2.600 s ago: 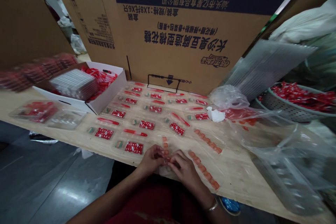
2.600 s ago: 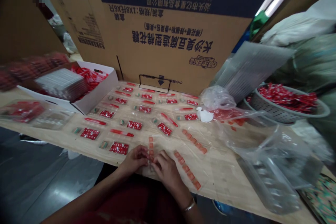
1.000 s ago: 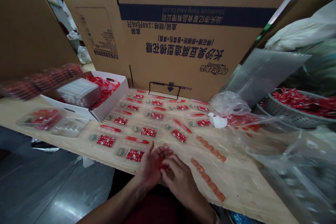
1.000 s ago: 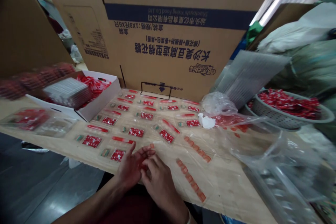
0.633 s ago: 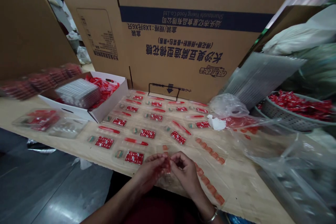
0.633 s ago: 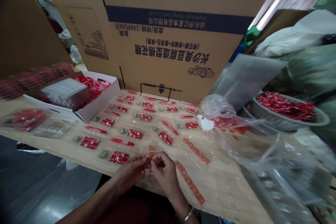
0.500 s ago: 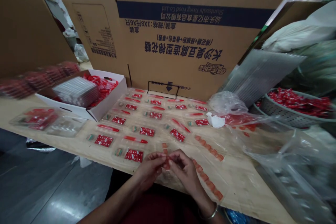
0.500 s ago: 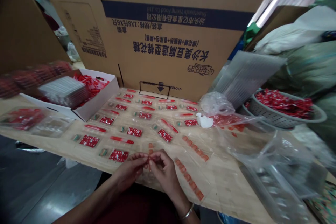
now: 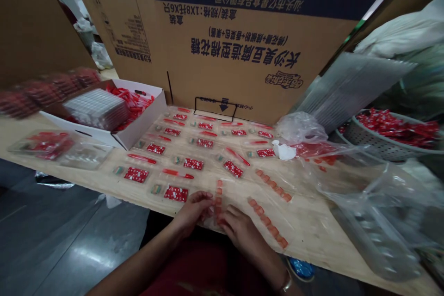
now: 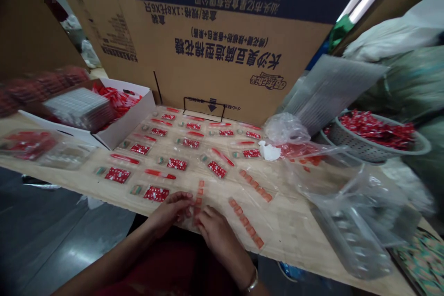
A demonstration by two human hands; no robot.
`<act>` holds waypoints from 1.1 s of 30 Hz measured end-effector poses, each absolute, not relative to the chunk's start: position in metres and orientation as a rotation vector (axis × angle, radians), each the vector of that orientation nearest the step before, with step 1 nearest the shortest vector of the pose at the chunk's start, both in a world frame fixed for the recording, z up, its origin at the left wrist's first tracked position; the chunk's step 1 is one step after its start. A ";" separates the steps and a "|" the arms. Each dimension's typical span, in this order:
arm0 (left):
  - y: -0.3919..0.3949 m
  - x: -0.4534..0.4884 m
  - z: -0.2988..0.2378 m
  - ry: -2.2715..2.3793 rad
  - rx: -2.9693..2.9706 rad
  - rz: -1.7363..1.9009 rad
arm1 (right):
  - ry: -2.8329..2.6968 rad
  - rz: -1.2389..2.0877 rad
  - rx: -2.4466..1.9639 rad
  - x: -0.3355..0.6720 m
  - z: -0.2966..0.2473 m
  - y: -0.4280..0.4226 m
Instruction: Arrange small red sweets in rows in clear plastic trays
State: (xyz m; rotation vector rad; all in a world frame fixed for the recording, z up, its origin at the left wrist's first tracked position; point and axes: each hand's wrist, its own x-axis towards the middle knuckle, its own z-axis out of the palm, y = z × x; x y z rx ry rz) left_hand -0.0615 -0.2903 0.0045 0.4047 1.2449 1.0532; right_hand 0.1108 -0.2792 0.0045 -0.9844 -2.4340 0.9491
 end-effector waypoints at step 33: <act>-0.275 -0.027 0.047 0.676 0.292 1.217 | -1.914 0.835 -1.093 0.096 0.036 -0.264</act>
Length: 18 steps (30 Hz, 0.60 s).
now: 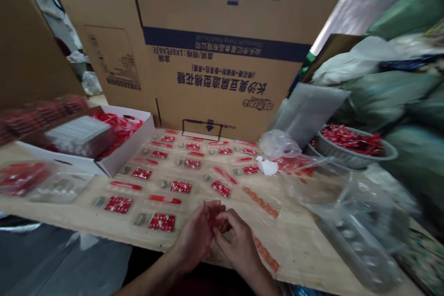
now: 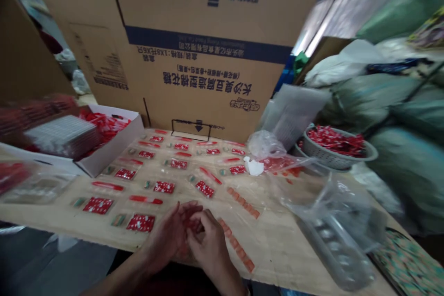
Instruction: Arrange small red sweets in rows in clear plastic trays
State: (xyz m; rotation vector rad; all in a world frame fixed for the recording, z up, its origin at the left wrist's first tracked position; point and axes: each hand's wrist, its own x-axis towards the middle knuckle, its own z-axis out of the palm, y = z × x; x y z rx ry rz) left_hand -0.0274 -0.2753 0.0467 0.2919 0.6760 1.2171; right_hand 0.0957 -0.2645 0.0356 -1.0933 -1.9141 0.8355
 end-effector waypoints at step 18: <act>-0.242 0.015 0.037 0.902 0.677 0.570 | -1.663 0.934 -1.129 0.178 0.024 -0.272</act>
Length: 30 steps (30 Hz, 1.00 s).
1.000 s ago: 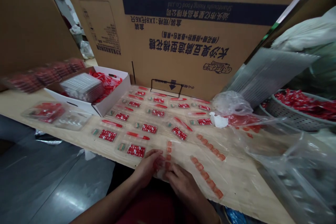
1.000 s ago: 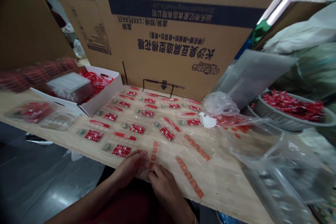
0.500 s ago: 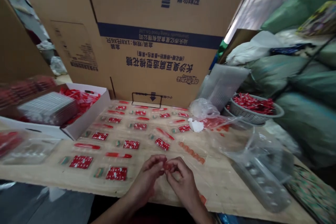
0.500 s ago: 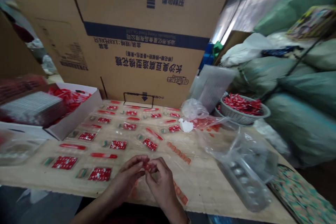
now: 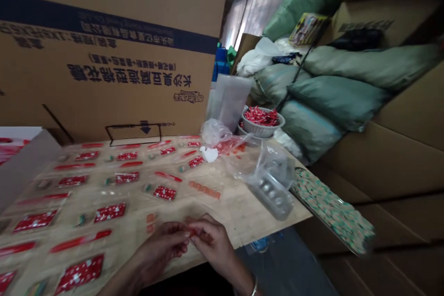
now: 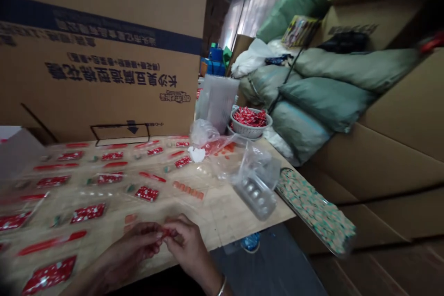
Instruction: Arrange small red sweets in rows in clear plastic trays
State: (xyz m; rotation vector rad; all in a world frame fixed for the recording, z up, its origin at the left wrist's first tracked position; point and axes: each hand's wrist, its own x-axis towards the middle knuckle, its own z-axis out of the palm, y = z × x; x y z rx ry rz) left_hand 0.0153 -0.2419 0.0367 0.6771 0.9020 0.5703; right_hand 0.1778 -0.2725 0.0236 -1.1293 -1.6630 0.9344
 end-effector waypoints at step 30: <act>-0.230 0.083 0.022 0.928 1.253 0.598 | -1.362 0.908 -1.283 0.225 -0.004 -0.287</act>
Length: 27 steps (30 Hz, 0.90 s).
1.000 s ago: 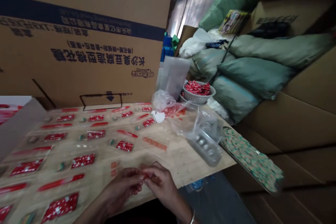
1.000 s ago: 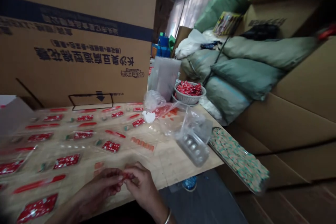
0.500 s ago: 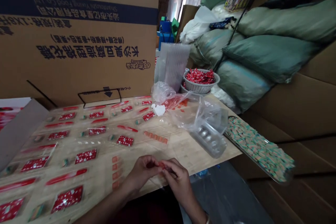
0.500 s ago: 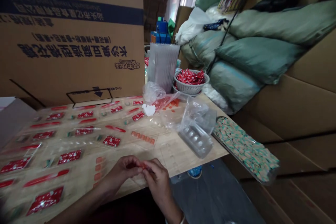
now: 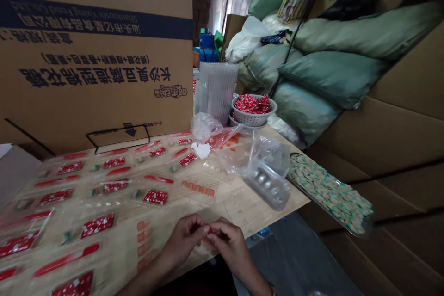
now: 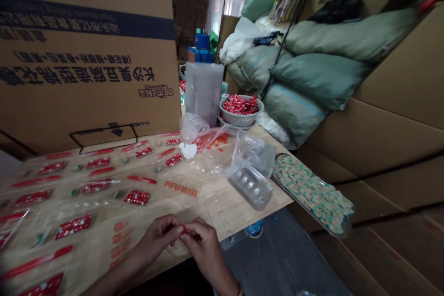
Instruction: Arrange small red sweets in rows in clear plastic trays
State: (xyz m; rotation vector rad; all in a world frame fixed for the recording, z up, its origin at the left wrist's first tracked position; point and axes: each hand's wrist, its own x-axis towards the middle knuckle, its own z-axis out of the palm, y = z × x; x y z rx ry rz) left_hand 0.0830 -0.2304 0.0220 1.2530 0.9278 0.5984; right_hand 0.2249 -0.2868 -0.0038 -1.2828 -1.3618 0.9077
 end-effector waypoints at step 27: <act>-0.220 0.073 0.004 1.128 2.077 0.478 | -1.752 0.322 -2.412 0.290 0.016 -0.235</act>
